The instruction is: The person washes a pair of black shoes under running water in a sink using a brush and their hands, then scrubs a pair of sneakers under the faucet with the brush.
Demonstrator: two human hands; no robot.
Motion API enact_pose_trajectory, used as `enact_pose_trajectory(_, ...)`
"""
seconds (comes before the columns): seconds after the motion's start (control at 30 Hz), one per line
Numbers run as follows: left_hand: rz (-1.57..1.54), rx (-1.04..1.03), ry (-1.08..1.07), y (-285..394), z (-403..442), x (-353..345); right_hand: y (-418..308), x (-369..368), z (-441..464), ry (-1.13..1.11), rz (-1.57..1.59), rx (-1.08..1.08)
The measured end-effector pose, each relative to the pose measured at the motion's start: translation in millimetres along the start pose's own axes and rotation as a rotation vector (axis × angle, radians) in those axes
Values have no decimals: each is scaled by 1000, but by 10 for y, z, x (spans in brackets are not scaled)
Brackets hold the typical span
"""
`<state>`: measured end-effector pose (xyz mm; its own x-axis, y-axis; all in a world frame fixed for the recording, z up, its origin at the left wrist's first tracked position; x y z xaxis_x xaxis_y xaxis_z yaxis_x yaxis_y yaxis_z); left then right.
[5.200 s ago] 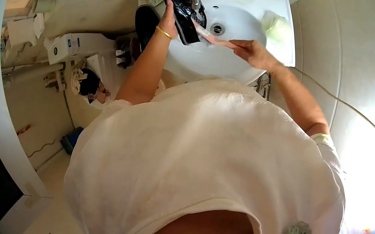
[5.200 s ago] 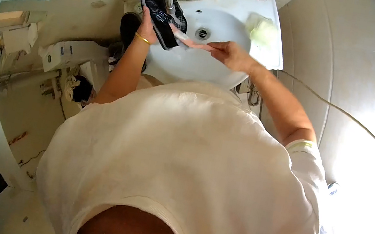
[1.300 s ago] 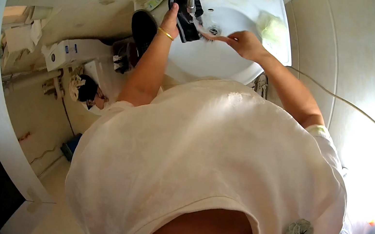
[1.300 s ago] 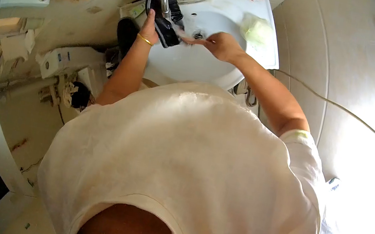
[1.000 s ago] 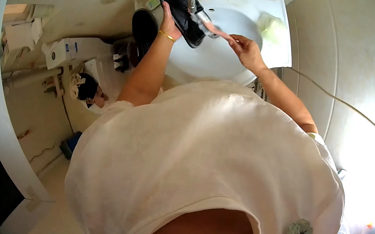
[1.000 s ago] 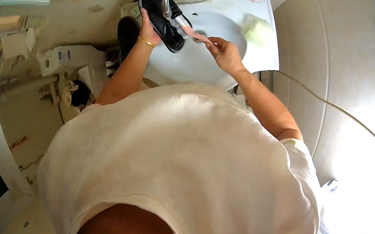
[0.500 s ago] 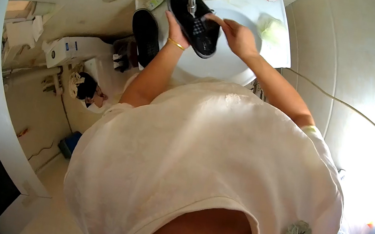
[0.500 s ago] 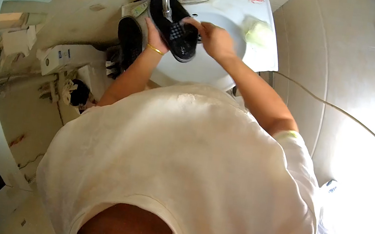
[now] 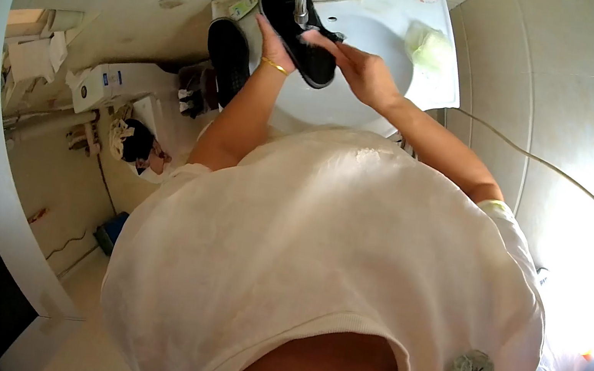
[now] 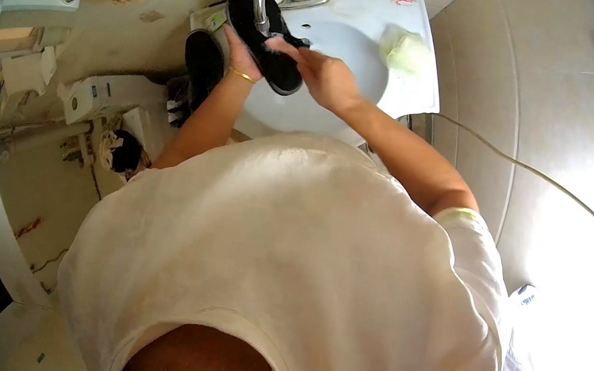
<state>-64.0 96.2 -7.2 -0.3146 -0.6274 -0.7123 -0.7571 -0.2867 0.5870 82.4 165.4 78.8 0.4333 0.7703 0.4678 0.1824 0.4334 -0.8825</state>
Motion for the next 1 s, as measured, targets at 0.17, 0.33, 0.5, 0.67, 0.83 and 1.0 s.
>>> enact_pose_trajectory(0.17,55,46,27,-78,-32,29,342,243,143,-110,3,-170)
enact_pose_trajectory(0.33,113,52,23,-53,37,40,327,-110,38,-70,397,-208)
enact_pose_trajectory(0.5,148,86,-5,109,73,276,431,77,-230,-654,130,-394)
enact_pose_trajectory(0.67,263,-41,-37,14,241,383,298,0,135,-696,-550,-197)
enact_pose_trajectory(0.83,345,-39,1,170,261,398,60,-84,90,-487,-423,-171)
enact_pose_trajectory(1.0,350,6,71,89,288,700,661,-45,-220,-627,110,-592)
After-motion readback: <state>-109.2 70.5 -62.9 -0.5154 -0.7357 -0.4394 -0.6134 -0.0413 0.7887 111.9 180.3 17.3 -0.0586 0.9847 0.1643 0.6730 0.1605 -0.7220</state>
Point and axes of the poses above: each hand's wrist, its own z-axis towards the middle knuckle, its own x-axis out of the back of the hand, y = z × x, the point moved 10 cm from there along z, towards the middle knuckle, and after that the axes turned 4 degrees about z, right-handed, at the moved point
